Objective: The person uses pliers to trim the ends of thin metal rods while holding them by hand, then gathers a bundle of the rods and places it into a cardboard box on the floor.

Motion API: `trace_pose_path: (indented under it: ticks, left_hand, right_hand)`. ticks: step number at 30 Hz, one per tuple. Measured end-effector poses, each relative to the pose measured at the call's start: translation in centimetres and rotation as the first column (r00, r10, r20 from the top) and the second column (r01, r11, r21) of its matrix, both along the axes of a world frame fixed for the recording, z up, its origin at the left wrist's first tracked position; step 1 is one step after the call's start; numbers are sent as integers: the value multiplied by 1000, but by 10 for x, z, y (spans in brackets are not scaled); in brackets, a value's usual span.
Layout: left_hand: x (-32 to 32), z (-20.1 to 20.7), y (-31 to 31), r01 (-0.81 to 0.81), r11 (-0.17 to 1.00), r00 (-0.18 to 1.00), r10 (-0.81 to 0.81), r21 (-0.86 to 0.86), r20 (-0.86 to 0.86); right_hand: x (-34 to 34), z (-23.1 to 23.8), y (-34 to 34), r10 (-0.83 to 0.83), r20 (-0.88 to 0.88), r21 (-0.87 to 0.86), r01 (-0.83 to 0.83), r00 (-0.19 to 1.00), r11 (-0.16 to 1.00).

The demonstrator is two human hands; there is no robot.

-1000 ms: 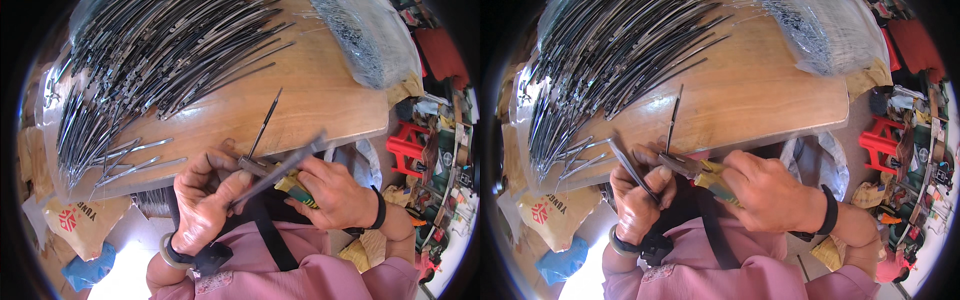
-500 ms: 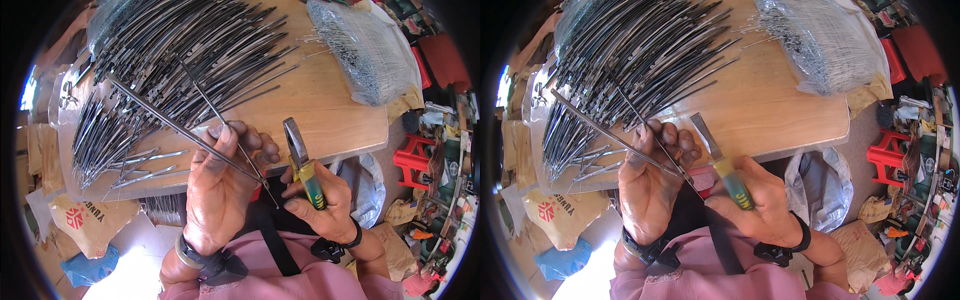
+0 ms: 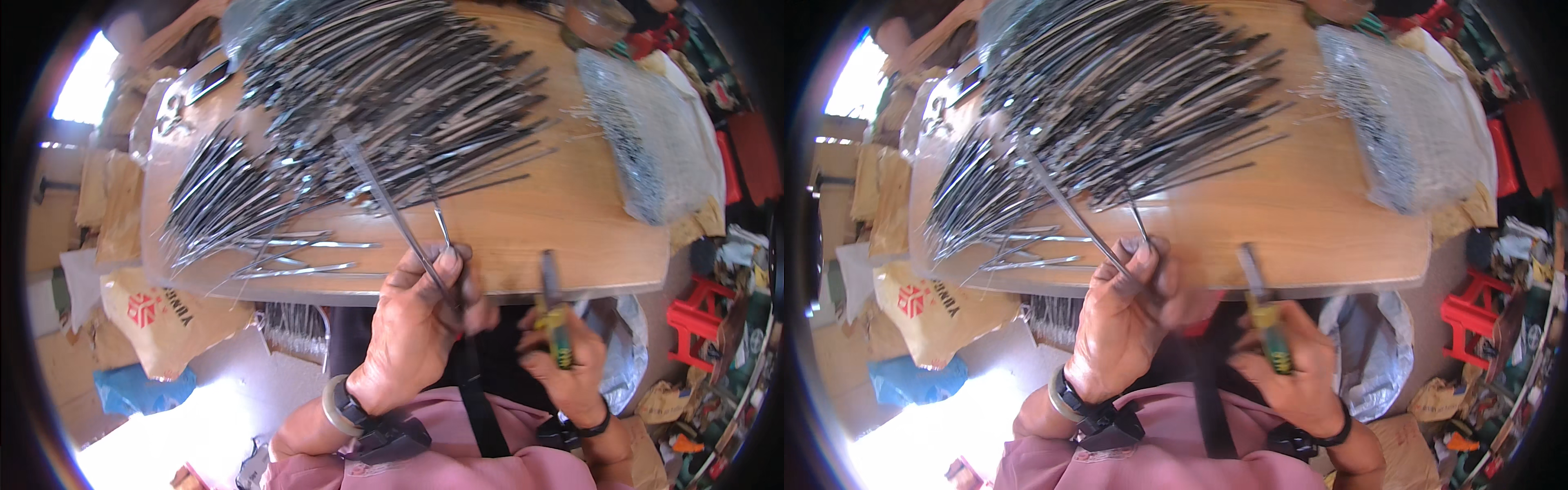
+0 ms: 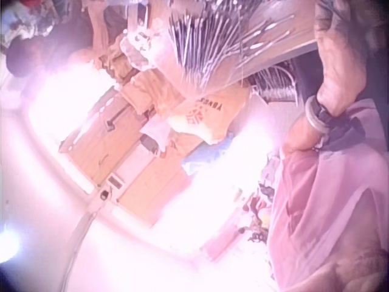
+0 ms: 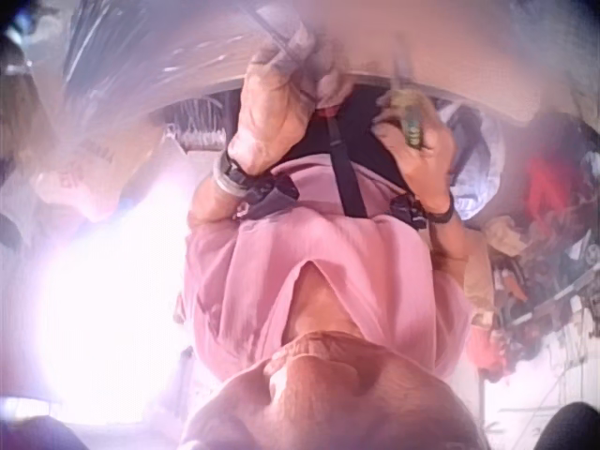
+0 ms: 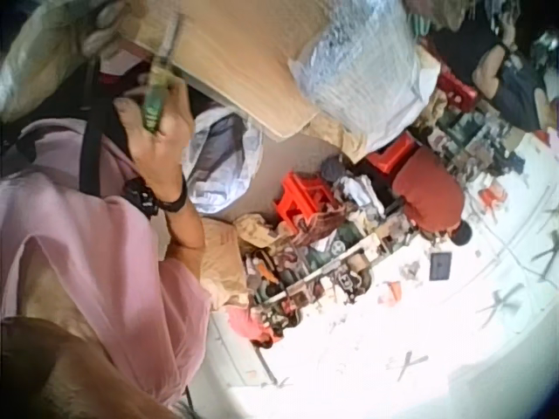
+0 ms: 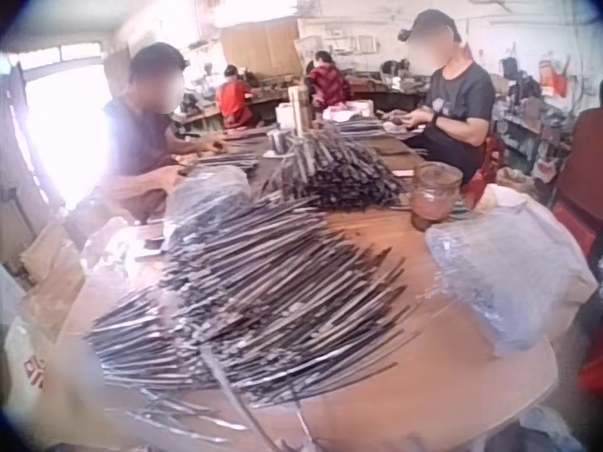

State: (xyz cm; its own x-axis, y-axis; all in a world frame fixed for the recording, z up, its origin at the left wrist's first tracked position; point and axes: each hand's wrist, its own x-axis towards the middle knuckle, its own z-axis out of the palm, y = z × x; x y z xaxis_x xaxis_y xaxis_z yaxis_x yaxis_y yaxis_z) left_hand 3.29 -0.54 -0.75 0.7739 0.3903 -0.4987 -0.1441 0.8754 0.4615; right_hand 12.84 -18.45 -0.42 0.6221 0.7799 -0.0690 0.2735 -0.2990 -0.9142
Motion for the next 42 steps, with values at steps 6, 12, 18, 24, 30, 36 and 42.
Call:
trace_pose_path:
  ticks: [6,12,18,24,30,36,42]
  left_hand:
    - [-99,-3,39,94,797,945,117,596,-306]
    - [-158,6,89,436,258,756,415,862,-507]
    - [-134,18,145,600,-389,799,341,699,-496]
    - [-129,0,167,515,-658,849,300,550,-435]
    - [-155,-15,204,532,-739,845,438,413,-306]
    - [-160,-10,213,588,-674,809,506,447,-299]
    - [-166,-8,208,660,-624,751,541,419,-378]
  right_hand:
    - [17,-4,2,-183,-76,117,191,980,975]
    - [27,-11,28,-45,121,65,38,992,997]
    - [48,-6,40,-49,-147,-67,40,988,997]
    - [46,-7,41,-166,-323,-34,164,932,986]
    - [48,5,57,160,519,-268,-18,840,963]
    - [57,17,72,441,710,-478,-83,549,874]
    - [45,84,153,314,704,-125,-324,637,938]
